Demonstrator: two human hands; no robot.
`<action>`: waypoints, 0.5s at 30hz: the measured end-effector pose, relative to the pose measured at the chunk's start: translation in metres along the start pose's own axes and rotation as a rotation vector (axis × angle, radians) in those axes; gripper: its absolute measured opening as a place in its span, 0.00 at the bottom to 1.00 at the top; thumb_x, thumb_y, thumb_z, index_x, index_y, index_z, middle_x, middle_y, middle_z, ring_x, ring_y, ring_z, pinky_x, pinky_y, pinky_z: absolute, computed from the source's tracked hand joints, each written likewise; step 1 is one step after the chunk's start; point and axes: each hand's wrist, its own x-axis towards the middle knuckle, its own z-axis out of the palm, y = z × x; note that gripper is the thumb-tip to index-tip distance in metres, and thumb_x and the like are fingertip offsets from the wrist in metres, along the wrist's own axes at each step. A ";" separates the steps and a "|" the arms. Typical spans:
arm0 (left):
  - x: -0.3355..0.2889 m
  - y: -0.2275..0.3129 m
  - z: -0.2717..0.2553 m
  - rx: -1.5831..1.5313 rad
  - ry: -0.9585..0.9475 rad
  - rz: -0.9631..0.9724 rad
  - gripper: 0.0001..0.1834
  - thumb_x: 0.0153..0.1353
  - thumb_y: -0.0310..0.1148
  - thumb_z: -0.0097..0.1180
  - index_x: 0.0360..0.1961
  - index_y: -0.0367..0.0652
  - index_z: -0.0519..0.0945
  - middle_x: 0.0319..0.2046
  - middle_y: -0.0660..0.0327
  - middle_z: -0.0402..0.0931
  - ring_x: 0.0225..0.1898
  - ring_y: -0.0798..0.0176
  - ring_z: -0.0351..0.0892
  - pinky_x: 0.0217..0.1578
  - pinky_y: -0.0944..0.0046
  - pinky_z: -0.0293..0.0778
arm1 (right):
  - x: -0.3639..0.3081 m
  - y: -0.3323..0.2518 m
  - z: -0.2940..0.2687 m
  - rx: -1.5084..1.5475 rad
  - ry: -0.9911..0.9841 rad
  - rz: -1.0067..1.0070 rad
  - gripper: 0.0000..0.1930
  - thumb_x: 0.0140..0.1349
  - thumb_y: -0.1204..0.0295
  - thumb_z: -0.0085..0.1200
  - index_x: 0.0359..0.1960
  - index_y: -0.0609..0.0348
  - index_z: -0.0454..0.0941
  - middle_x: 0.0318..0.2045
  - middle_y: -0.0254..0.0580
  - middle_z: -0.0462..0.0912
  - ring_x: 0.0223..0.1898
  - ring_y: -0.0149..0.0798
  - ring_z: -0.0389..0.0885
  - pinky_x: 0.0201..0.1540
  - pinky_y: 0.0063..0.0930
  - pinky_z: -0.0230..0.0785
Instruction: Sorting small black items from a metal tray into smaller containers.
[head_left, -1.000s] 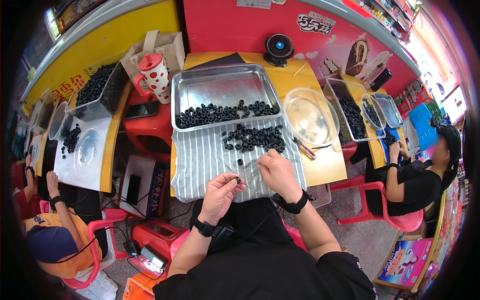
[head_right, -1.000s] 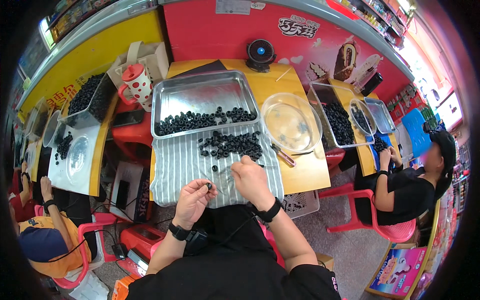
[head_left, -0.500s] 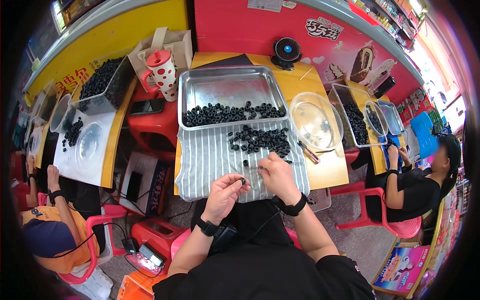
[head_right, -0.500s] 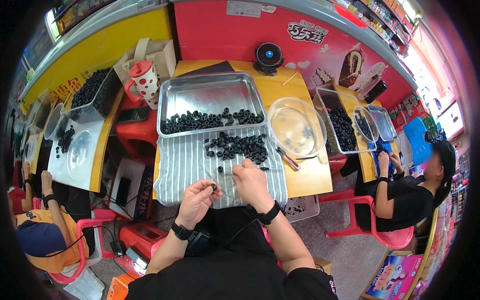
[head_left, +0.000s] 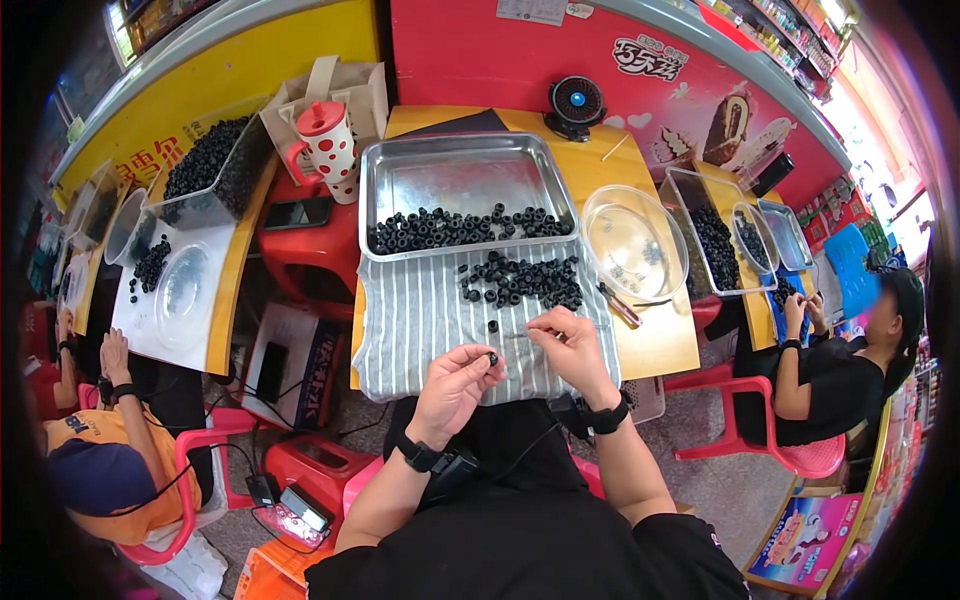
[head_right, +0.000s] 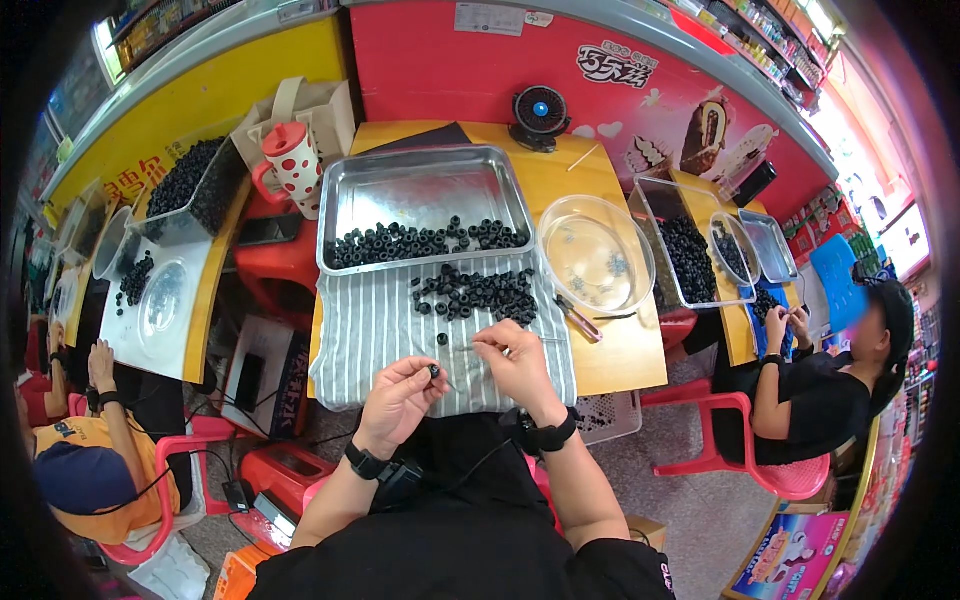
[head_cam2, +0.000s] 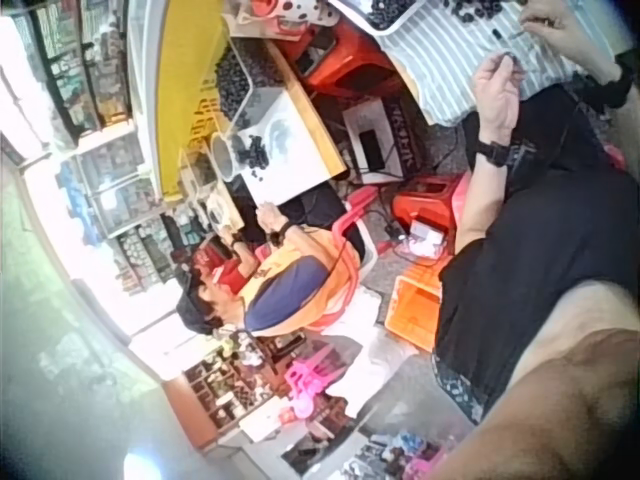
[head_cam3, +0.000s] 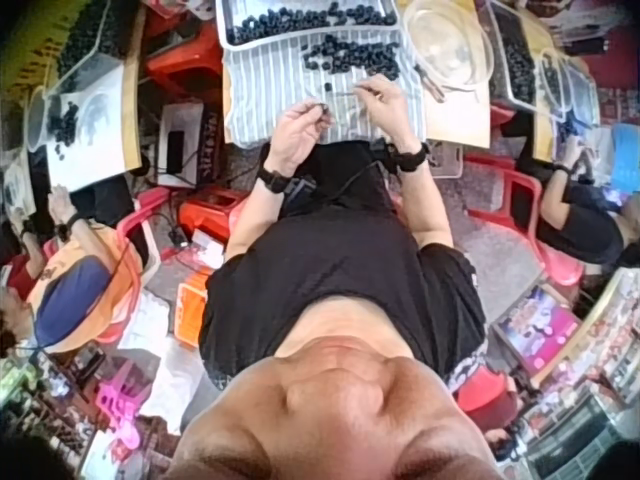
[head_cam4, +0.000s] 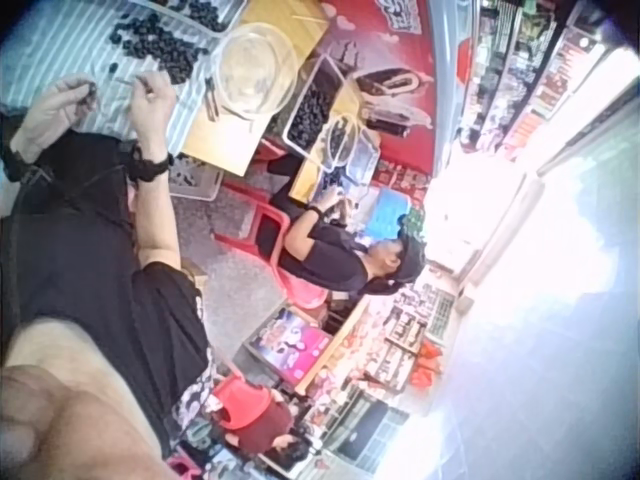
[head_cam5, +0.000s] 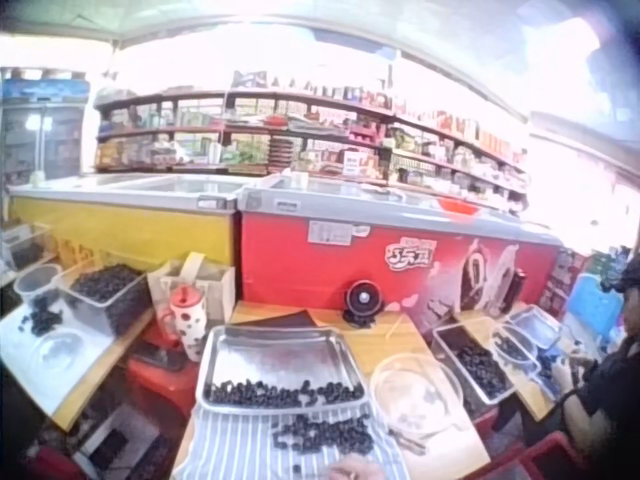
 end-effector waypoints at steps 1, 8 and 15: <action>0.002 -0.001 0.003 -0.029 -0.012 -0.012 0.10 0.66 0.25 0.53 0.46 0.33 0.78 0.40 0.53 0.81 0.40 0.60 0.81 0.44 0.64 0.76 | 0.000 -0.003 -0.001 0.067 -0.031 0.017 0.05 0.55 0.80 0.59 0.34 0.64 0.83 0.27 0.38 0.78 0.28 0.31 0.76 0.29 0.24 0.65; 0.013 -0.014 0.004 -0.091 0.015 -0.044 0.10 0.66 0.24 0.53 0.47 0.33 0.78 0.39 0.54 0.81 0.40 0.61 0.81 0.46 0.63 0.77 | -0.019 -0.033 0.012 0.281 0.019 -0.045 0.05 0.58 0.82 0.57 0.35 0.64 0.83 0.28 0.37 0.79 0.29 0.27 0.76 0.29 0.18 0.64; 0.014 -0.013 0.004 -0.088 0.011 -0.032 0.09 0.66 0.24 0.53 0.46 0.33 0.79 0.39 0.56 0.80 0.42 0.63 0.80 0.48 0.63 0.78 | -0.021 -0.032 0.014 0.234 0.042 -0.101 0.05 0.58 0.82 0.56 0.35 0.64 0.82 0.28 0.38 0.78 0.29 0.29 0.77 0.26 0.20 0.64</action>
